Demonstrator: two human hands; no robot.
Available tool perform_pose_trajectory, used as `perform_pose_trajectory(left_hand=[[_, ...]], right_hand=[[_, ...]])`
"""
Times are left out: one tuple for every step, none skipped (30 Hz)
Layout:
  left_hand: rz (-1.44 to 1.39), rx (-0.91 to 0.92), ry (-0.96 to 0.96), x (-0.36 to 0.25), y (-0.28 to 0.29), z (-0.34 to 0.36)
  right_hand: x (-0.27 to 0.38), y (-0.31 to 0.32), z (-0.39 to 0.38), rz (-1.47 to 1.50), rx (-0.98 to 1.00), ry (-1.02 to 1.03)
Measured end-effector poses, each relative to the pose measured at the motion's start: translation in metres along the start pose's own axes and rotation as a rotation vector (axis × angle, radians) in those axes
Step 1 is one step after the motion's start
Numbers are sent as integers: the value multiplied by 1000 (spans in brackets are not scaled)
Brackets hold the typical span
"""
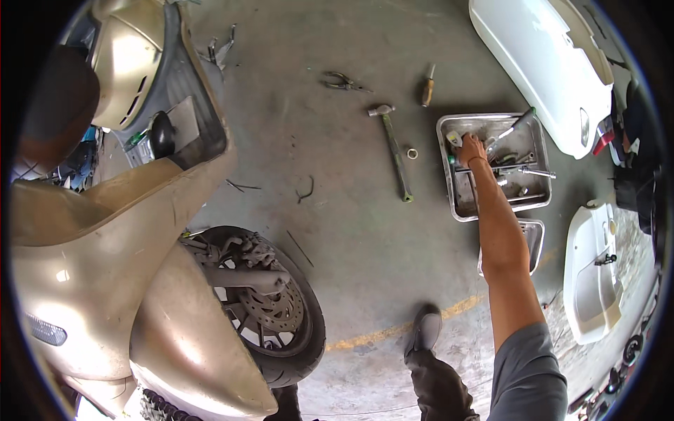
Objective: The person repairs a scooter throttle by cleaning and reassembling the handle grip components, applying adhesive to a small part, and sliding the grip assembly back onto the handlebar.
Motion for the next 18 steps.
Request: perform_pose_trajectory(left_hand=[[-6, 1, -5, 0, 3, -1], [-13, 1, -14, 1, 4, -3], [-19, 2, -18, 3, 6, -5], [-22, 3, -19, 4, 8, -6], [-25, 27, -15, 7, 7, -5], [-28, 38, -8, 9, 8, -5], [-30, 46, -7, 10, 10, -5], [-32, 31, -12, 10, 14, -7], [-34, 22, -14, 9, 18, -9], [-41, 19, -16, 10, 21, -10], [-43, 18, -13, 11, 22, -9], [-41, 24, -3, 13, 22, -5], [-42, 27, 11, 15, 23, -2], [-45, 30, 27, 17, 23, 1], [-54, 16, 24, 19, 26, -2], [-61, -4, 21, 21, 29, -7], [-67, -12, 29, 21, 32, -9], [-70, 8, 53, 24, 33, -6]], right_hand=[[8, 3, -6, 9, -9, 21], [10, 4, -10, -53, 22, 76], [11, 6, -12, -117, 54, 127], [10, 8, -11, -119, 50, 135], [-7, 13, -5, -60, 7, 142], [-14, 17, -4, 6, -31, 150], [-20, 12, -1, 94, 115, 156], [-3, 5, -13, 18, 1, 237], [4, 2, -18, 90, -32, 138], [6, 3, -18, 158, -68, 40], [6, 3, -19, 149, -63, 29], [3, 7, -18, 109, -39, -6], [2, 8, -17, 69, -12, -41], [2, 12, -16, 59, -8, -46], [15, 14, -16, 91, -14, -2], [31, 12, -19, 125, -18, 45], [38, 10, -21, 127, -80, 38], [21, 6, -7, 103, -90, 29]])
Point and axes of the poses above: each hand's wrist, its own z-axis towards the middle knuckle, its own y-axis out of the back of the hand, x = y × z, the point moved 5 cm from there along z, towards the middle knuckle, and after that the axes turned 2 degrees about y, right-handed, at the moved point
